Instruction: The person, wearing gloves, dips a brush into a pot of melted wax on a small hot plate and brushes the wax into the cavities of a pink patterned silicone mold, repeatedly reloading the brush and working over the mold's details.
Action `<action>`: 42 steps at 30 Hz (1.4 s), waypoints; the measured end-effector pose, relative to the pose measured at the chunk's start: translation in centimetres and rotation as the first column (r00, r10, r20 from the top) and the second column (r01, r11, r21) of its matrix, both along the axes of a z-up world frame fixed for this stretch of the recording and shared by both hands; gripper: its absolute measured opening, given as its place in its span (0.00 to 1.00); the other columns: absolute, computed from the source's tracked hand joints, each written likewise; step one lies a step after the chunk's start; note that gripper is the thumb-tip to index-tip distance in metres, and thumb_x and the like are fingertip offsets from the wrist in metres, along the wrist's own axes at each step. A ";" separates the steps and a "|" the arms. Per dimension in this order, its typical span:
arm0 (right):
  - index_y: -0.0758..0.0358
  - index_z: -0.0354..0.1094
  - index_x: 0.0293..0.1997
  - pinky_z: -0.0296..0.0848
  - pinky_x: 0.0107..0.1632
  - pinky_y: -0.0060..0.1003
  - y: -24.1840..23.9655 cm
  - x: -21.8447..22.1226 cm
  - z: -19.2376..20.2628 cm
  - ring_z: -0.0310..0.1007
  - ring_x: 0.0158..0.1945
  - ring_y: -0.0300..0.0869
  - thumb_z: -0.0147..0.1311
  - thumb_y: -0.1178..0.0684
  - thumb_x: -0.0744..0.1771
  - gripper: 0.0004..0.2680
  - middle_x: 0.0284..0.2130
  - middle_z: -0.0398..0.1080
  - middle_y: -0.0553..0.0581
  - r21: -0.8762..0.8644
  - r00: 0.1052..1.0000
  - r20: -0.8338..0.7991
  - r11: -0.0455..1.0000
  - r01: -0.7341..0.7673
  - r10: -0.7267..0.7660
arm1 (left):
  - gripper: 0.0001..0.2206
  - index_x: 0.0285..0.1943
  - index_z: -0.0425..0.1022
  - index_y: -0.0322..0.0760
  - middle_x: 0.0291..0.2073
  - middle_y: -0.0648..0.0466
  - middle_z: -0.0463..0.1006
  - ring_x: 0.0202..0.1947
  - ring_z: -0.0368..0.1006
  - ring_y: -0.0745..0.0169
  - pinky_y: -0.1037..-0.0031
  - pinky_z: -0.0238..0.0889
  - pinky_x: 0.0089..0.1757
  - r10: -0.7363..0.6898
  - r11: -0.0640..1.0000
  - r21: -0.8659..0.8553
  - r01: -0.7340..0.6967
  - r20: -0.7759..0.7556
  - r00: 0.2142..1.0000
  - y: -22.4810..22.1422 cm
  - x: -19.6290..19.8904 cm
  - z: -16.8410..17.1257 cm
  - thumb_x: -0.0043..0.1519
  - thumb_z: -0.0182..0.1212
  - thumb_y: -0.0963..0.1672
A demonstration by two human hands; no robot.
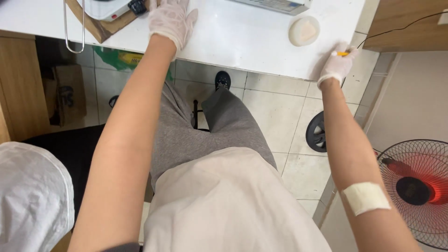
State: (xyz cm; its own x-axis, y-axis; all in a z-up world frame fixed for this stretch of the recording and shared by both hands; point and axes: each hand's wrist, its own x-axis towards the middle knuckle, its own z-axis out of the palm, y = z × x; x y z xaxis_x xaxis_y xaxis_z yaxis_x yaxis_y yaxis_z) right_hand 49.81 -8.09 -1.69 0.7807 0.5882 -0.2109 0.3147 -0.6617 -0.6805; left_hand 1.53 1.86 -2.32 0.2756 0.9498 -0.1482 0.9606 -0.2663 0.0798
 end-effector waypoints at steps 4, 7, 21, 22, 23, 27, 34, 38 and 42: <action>0.61 0.54 0.61 0.72 0.53 0.43 -7.8 -3.7 3.9 0.69 0.46 0.42 0.44 0.49 0.74 0.11 0.45 0.69 0.60 0.003 0.996 0.076 0.999 0.039 -0.040 | 0.26 0.76 0.57 0.35 0.70 0.42 0.61 0.69 0.53 0.42 0.48 0.51 0.61 -0.030 0.997 0.075 0.017 0.169 0.985 -3.5 -1.0 2.2 0.73 0.42 0.53; 0.64 0.51 0.67 0.71 0.58 0.44 -17.1 -4.3 1.5 0.71 0.52 0.46 0.43 0.50 0.73 0.15 0.52 0.69 0.63 -0.053 0.989 0.040 0.989 0.141 -0.139 | 0.23 0.74 0.59 0.32 0.70 0.40 0.63 0.69 0.57 0.42 0.54 0.52 0.62 -0.008 1.000 0.015 0.003 0.291 0.957 -6.4 -3.0 3.8 0.75 0.43 0.51; 0.65 0.63 0.60 0.69 0.56 0.39 -49.1 -0.5 -16.4 0.72 0.53 0.46 0.43 0.39 0.72 0.18 0.50 0.73 0.58 -0.443 0.809 -0.504 0.895 0.058 -0.302 | 0.17 0.50 0.75 0.32 0.42 0.49 0.80 0.41 0.76 0.61 0.70 0.70 0.48 0.530 0.768 -0.354 -0.533 0.820 0.219 -13.7 -9.3 6.9 0.75 0.42 0.47; 0.64 0.64 0.59 0.68 0.57 0.38 -49.2 -0.6 -16.4 0.71 0.53 0.45 0.43 0.41 0.72 0.16 0.49 0.73 0.57 -0.428 0.815 -0.545 0.901 -0.068 -0.197 | 0.17 0.49 0.76 0.32 0.41 0.49 0.80 0.41 0.76 0.61 0.71 0.69 0.47 0.548 0.778 -0.360 -0.514 0.791 0.274 -14.7 -8.8 6.7 0.74 0.43 0.47; 0.63 0.64 0.57 0.68 0.57 0.37 -49.2 -0.7 -16.4 0.70 0.53 0.45 0.42 0.44 0.72 0.14 0.49 0.73 0.57 -0.407 0.807 -0.584 0.893 -0.194 -0.091 | 0.17 0.48 0.76 0.32 0.39 0.49 0.80 0.40 0.76 0.61 0.72 0.68 0.46 0.562 0.787 -0.368 -0.495 0.759 0.330 -15.6 -8.1 6.6 0.74 0.44 0.47; 0.66 0.63 0.49 0.68 0.54 0.36 -45.1 1.3 -16.1 0.68 0.45 0.46 0.42 0.54 0.73 0.07 0.41 0.65 0.64 -0.391 0.718 -0.346 0.603 -0.695 0.604 | 0.15 0.49 0.76 0.31 0.41 0.48 0.80 0.40 0.76 0.59 0.71 0.68 0.46 0.478 0.840 -0.323 -0.436 0.820 0.315 -17.6 -6.9 3.1 0.72 0.47 0.47; 0.63 0.66 0.46 0.73 0.46 0.34 -29.5 -6.8 3.9 0.78 0.40 0.40 0.50 0.46 0.71 0.10 0.40 0.76 0.56 -0.045 0.927 -0.295 0.966 -0.255 0.231 | 0.14 0.50 0.76 0.31 0.42 0.48 0.80 0.39 0.77 0.59 0.72 0.68 0.45 0.596 0.751 -0.471 -0.462 0.785 0.170 -21.9 -7.1 -0.5 0.70 0.49 0.46; 0.64 0.66 0.49 0.74 0.45 0.39 -24.8 -7.9 4.1 0.77 0.41 0.46 0.50 0.45 0.71 0.11 0.42 0.76 0.59 0.166 0.861 -0.270 0.901 -0.401 0.432 | 0.15 0.48 0.79 0.34 0.40 0.47 0.82 0.42 0.77 0.57 0.68 0.66 0.47 0.661 0.714 -0.394 -0.579 0.652 0.372 -25.8 -9.6 -6.3 0.70 0.49 0.47; 0.57 0.71 0.52 0.73 0.48 0.45 -16.5 -13.4 12.5 0.75 0.46 0.54 0.51 0.43 0.71 0.11 0.44 0.76 0.62 -0.303 0.706 0.120 0.703 -0.644 0.698 | 0.15 0.47 0.79 0.34 0.40 0.45 0.82 0.42 0.77 0.52 0.65 0.67 0.47 0.705 0.688 -0.446 -0.573 0.598 0.381 -29.4 -11.0 -8.5 0.70 0.49 0.48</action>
State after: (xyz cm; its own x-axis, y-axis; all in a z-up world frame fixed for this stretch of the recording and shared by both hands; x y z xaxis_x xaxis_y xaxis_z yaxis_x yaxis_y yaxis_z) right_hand 36.45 -24.60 10.81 0.2348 0.9295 -0.2843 0.8495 -0.3384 -0.4048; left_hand -9.48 -27.55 -10.78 -0.3312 0.8732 -0.3574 0.4610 0.4803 0.7462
